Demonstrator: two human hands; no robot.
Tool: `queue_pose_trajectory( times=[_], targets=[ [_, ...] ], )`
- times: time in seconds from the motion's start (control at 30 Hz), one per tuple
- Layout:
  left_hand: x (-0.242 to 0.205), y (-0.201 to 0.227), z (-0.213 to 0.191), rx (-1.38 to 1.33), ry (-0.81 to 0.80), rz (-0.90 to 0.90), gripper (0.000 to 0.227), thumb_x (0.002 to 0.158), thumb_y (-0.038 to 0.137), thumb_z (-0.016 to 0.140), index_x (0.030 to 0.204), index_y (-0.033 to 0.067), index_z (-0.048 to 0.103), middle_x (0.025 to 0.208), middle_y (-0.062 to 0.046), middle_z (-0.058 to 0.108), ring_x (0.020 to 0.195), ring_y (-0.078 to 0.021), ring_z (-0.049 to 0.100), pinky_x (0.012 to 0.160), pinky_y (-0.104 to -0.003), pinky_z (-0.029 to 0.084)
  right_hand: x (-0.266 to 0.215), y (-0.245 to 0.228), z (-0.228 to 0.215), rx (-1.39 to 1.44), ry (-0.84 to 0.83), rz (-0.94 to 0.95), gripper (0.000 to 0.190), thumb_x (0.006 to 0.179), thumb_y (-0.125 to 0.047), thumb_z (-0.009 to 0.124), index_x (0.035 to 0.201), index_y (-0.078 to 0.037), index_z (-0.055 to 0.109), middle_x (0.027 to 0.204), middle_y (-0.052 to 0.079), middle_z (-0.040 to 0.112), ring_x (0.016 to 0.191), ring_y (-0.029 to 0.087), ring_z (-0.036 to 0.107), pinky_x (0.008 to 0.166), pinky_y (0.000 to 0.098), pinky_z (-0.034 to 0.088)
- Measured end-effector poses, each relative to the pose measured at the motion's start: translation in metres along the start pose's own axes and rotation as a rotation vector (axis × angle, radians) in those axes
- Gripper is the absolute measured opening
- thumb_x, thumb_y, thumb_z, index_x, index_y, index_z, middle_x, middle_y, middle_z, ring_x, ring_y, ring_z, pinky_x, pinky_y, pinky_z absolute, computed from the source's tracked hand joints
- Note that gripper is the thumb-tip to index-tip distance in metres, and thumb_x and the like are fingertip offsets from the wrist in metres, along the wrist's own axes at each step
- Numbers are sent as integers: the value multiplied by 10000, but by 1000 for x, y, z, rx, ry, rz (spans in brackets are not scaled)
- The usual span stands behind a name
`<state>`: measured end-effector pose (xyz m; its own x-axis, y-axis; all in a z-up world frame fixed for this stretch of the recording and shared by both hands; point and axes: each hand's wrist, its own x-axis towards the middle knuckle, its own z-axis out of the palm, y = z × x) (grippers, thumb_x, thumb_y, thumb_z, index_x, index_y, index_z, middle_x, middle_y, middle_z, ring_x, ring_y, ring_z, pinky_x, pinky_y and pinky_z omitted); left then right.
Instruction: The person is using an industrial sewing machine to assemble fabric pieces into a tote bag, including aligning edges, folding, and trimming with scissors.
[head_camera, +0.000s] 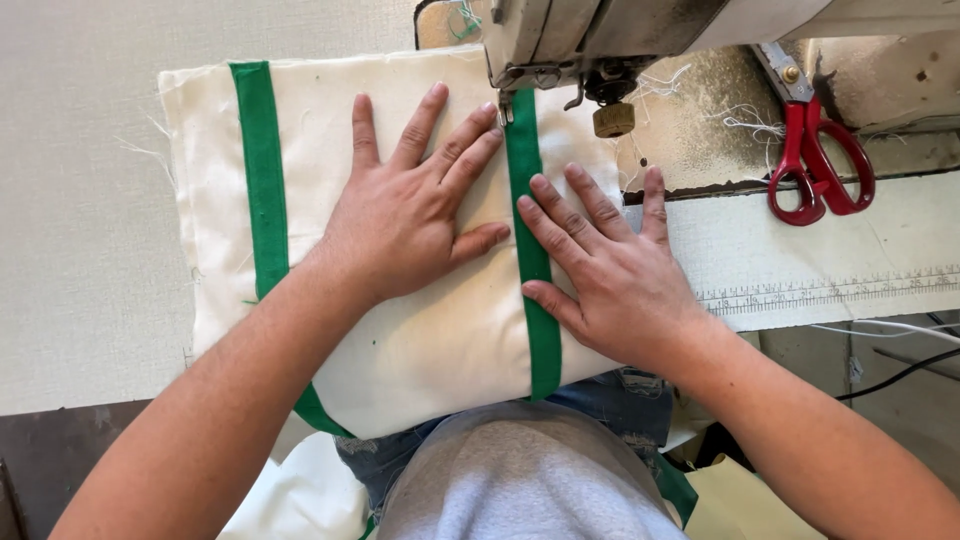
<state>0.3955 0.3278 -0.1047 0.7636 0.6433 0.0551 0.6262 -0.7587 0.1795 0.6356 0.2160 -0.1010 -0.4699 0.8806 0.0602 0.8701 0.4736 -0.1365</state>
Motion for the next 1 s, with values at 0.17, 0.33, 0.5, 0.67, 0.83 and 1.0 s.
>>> queue_pose_trajectory(
  times=[0.17, 0.33, 0.5, 0.67, 0.83, 1.0],
  targets=[
    [9, -9, -1, -14, 19, 0, 888, 1057, 748, 267, 1686, 126, 329, 1769, -24, 245, 1628, -339, 65, 1179, -791, -59, 11, 6, -2, 17, -16, 19, 784, 1086, -589, 435, 1712, -148, 266, 1783, 32, 221, 1652, 287, 122, 1211, 776, -29],
    [20, -20, -2, -36, 0, -6, 899, 1056, 760, 237, 1696, 129, 292, 1771, -34, 239, 1629, -319, 30, 1183, -759, -110, 22, 11, -2, 11, -19, 26, 775, 1101, -581, 421, 1718, -150, 236, 1789, 27, 198, 1653, 280, 87, 1213, 773, -42],
    [30, -32, -2, -33, 2, 6, 915, 1053, 767, 242, 1697, 117, 284, 1769, -32, 247, 1628, -323, 41, 1183, -756, -106, 34, 17, -4, 14, -44, 42, 782, 1104, -597, 403, 1724, -173, 185, 1795, 6, 150, 1655, 263, 52, 1225, 763, -61],
    [40, -40, -2, 1, 4, 7, 908, 1054, 771, 230, 1688, 127, 318, 1767, -38, 248, 1623, -336, 52, 1168, -786, -83, 44, 24, 0, 4, -36, 55, 792, 1097, -597, 407, 1720, -162, 183, 1791, 26, 195, 1655, 306, 138, 1201, 796, -33],
    [52, -49, -3, 17, -36, 1, 898, 1049, 798, 176, 1668, 178, 374, 1772, -47, 210, 1620, -349, 36, 1153, -789, -108, 56, 33, -2, 6, -92, 74, 799, 1103, -599, 363, 1719, -164, 99, 1799, 20, 138, 1652, 293, 44, 1181, 804, -51],
    [60, -58, -4, 20, -14, 0, 879, 1064, 764, 197, 1661, 158, 418, 1778, -32, 183, 1615, -338, 40, 1155, -782, -72, 69, 38, -7, 8, -136, 116, 779, 1095, -641, 306, 1713, -230, 68, 1792, -16, 156, 1549, 314, 427, 1128, 848, -31]
  ],
)
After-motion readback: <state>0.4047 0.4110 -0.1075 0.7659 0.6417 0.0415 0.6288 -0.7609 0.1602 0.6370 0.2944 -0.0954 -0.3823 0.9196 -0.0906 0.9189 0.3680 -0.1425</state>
